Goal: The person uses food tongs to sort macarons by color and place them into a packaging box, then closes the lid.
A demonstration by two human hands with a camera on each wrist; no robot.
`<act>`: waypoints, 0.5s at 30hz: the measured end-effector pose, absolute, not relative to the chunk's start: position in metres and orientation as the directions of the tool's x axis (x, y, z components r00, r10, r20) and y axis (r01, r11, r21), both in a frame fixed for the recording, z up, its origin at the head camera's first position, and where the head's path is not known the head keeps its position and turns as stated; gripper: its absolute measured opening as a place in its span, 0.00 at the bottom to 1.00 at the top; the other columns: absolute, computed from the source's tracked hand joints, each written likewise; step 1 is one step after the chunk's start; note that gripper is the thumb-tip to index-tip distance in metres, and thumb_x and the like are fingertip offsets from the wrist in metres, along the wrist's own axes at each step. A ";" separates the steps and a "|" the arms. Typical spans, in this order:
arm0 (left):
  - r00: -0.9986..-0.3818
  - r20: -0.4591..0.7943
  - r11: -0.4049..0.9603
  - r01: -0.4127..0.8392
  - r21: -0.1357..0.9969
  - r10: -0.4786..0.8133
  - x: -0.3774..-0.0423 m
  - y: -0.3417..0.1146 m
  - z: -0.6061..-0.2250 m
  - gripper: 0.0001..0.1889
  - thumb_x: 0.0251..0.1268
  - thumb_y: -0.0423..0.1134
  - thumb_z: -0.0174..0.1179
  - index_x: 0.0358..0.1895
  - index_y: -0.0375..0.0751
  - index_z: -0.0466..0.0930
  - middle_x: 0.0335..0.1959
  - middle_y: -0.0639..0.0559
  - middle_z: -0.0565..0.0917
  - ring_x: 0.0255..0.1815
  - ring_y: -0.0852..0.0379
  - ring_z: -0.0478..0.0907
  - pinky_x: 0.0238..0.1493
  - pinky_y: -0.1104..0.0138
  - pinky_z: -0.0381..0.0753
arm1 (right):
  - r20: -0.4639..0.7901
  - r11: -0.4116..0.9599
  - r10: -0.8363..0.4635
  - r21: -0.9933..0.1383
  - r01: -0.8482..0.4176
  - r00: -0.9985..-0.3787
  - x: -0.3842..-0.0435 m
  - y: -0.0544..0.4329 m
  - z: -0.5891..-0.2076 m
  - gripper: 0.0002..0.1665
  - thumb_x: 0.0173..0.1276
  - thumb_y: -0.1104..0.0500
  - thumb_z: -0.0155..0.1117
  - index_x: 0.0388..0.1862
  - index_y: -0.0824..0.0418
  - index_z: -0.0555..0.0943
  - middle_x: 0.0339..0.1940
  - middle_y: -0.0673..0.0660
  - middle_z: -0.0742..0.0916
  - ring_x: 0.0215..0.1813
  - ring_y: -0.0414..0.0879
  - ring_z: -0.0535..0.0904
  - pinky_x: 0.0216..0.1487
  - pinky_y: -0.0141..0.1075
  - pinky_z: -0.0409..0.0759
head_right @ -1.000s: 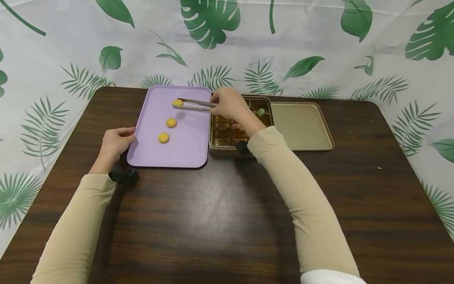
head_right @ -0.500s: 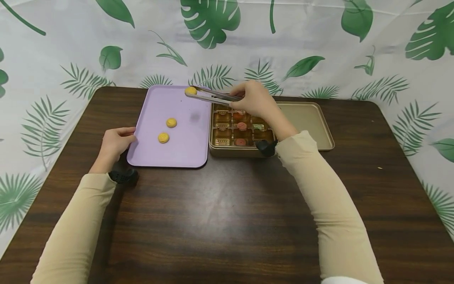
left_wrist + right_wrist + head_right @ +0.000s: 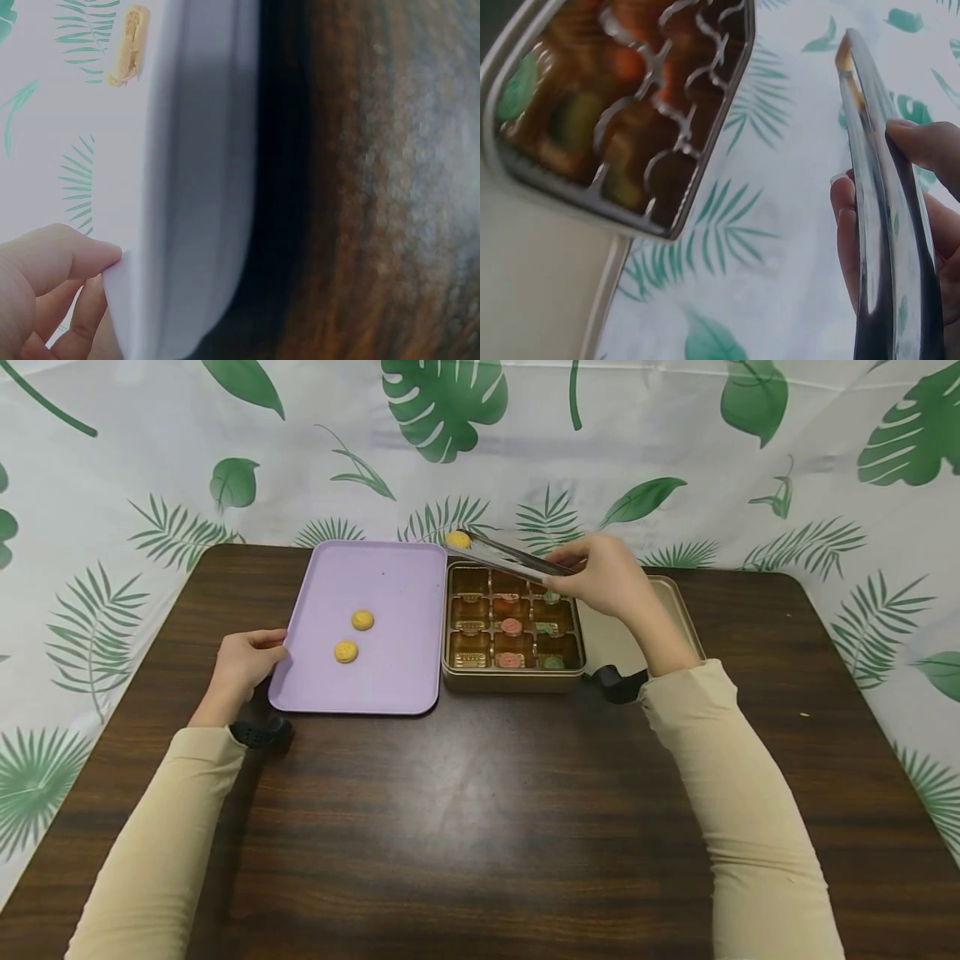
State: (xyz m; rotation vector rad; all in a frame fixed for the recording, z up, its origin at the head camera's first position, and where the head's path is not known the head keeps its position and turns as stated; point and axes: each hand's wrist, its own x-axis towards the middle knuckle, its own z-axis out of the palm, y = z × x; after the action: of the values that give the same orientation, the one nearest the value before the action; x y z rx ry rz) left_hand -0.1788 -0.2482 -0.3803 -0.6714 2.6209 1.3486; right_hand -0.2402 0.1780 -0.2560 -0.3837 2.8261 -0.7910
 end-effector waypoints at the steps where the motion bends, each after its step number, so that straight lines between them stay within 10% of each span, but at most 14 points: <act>1: -0.894 -0.302 0.504 -0.438 0.745 -0.332 -0.179 -0.248 -0.380 0.23 0.62 0.31 0.51 0.62 0.36 0.75 0.56 0.36 0.80 0.55 0.50 0.73 0.36 0.79 0.68 | -0.099 0.825 -0.291 -0.529 -0.197 -0.952 -0.240 0.181 -0.257 0.27 0.67 0.51 0.61 0.61 0.62 0.77 0.59 0.67 0.80 0.57 0.62 0.77 0.50 0.53 0.77; 15: -0.885 -0.324 0.493 -0.457 0.741 -0.334 -0.179 -0.249 -0.381 0.24 0.62 0.32 0.51 0.63 0.38 0.74 0.58 0.37 0.79 0.56 0.49 0.72 0.49 0.67 0.75 | -0.155 0.846 -0.281 -0.506 -0.168 -0.947 -0.239 0.199 -0.280 0.26 0.65 0.50 0.63 0.59 0.60 0.79 0.58 0.66 0.81 0.53 0.60 0.79 0.40 0.46 0.79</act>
State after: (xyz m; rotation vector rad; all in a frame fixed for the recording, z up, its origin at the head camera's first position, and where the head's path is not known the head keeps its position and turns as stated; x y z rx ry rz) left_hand -0.1794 -0.2486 -0.3810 -0.6916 2.5936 1.3501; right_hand -0.2391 0.1988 -0.2802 -0.3453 2.8007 -0.7369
